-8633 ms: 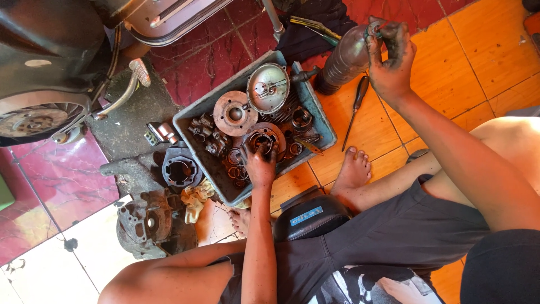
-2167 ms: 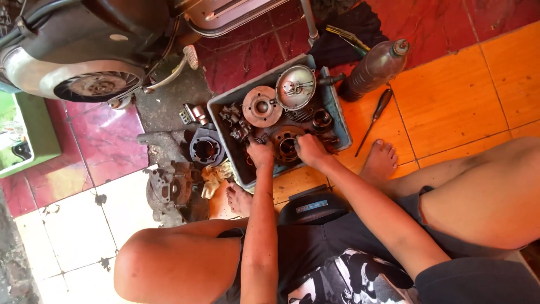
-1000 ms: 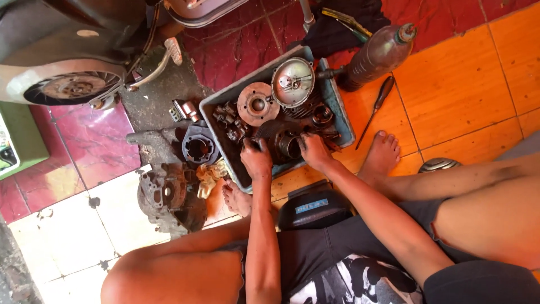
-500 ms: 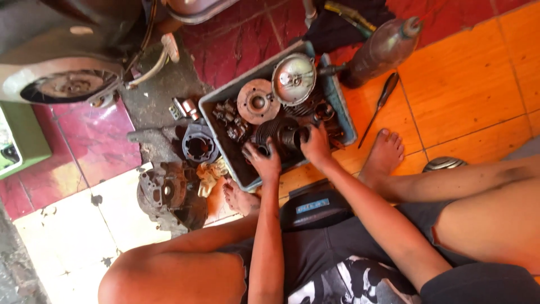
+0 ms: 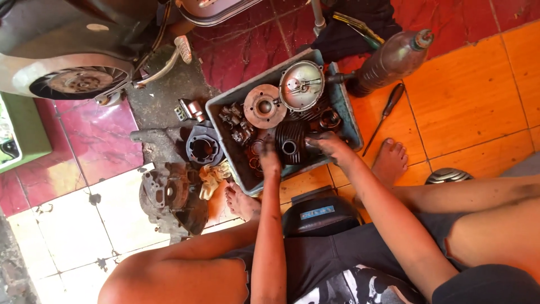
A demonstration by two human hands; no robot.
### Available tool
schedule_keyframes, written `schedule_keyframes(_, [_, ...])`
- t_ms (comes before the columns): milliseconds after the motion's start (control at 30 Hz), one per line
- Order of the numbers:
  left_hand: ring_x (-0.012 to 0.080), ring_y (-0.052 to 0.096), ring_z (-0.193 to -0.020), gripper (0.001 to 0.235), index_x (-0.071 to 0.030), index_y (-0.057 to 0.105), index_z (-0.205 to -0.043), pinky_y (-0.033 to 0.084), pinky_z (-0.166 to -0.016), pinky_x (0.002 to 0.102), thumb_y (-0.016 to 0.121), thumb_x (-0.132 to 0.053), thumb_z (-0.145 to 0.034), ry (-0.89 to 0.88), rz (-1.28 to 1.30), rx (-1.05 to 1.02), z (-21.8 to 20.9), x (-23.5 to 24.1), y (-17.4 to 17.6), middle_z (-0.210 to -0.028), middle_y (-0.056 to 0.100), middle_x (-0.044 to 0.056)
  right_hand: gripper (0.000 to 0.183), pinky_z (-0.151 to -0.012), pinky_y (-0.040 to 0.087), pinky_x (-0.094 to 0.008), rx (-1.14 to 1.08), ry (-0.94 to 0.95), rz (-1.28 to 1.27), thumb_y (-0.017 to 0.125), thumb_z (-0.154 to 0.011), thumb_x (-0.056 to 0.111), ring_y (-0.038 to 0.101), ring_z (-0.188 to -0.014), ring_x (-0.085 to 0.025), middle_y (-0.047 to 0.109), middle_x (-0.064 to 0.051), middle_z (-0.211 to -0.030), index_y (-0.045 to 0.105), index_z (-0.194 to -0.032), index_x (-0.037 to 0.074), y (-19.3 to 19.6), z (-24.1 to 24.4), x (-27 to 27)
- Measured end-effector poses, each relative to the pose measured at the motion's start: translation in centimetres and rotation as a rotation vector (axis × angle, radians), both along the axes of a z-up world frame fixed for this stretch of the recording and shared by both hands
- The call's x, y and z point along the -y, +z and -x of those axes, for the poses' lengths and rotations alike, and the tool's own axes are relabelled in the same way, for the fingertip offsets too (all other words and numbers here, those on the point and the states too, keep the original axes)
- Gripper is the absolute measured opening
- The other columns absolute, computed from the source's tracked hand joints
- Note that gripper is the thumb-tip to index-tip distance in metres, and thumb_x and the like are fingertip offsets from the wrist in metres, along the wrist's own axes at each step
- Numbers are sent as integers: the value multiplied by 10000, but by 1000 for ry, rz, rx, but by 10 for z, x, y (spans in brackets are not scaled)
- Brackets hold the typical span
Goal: Inspecting and organizing internal motorcycle engine components in a parts tray during a repair.
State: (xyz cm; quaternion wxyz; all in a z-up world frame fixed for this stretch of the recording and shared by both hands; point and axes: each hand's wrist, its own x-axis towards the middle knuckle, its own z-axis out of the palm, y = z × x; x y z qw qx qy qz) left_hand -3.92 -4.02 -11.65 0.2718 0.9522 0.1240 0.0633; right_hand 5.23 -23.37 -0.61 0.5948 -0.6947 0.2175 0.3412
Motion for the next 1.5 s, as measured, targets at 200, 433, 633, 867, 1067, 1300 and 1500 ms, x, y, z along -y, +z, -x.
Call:
schedule_keyframes(200, [575,560,-1175,643,65,629,-1235,388,-1059,664,394,-514,-1085,410,712,-195,-21,38,113,-1223,631,376,341,-440,415,-140,-346,-186,-109,904,-802,187,587,-557,-131,504,-26,-702,626,-921,29,48,8,42])
schedule_keyframes(433, [475,427,-1404,680,22,461,-1489,295,-1217,531,407,-530,-1096,453,927,-216,-15,36,126,-1482,479,331,457,-791,563,-355,-193,-186,-746,602,-748,-92,677,-989,-258,700,-193,-1054,667,-1199,-128,-51,19,61])
schedule_keyframes(633, [501,507,-1315,618,52,508,-1428,387,-1157,562,465,-444,-1061,492,826,-218,-3,49,121,-1356,567,376,305,-820,523,-396,-191,-212,-166,765,-878,252,599,-884,-211,620,-90,-897,732,-1015,-19,38,12,20])
schedule_keyframes(867, [430,689,-1065,449,45,728,-1087,557,-917,490,802,-337,-864,669,764,54,-6,66,152,-1005,722,284,521,-765,552,-429,23,-337,228,821,-878,534,701,-886,-271,734,-165,-944,767,-1039,42,-44,1,1])
schedule_keyframes(1067, [576,632,-1063,413,76,723,-982,555,-906,557,811,-305,-846,772,620,132,-7,71,186,-1014,653,406,543,-819,570,-397,174,-431,362,803,-913,473,738,-939,-257,756,-194,-994,749,-1138,-18,-44,-3,-5])
schedule_keyframes(1300, [460,677,-972,472,-43,638,-968,584,-825,483,877,-397,-766,737,583,156,-8,73,168,-911,613,206,417,-789,598,-364,15,-235,2,764,-930,340,733,-892,-211,740,-128,-1008,709,-1236,62,-72,7,84])
schedule_keyframes(1500, [454,509,-1352,941,-108,572,-1423,403,-1151,530,553,-828,-818,465,1110,-477,-36,10,176,-1363,606,294,415,-978,535,-398,44,-136,-86,681,-936,223,682,-1115,-180,712,-111,-1175,688,-1330,93,-95,8,103])
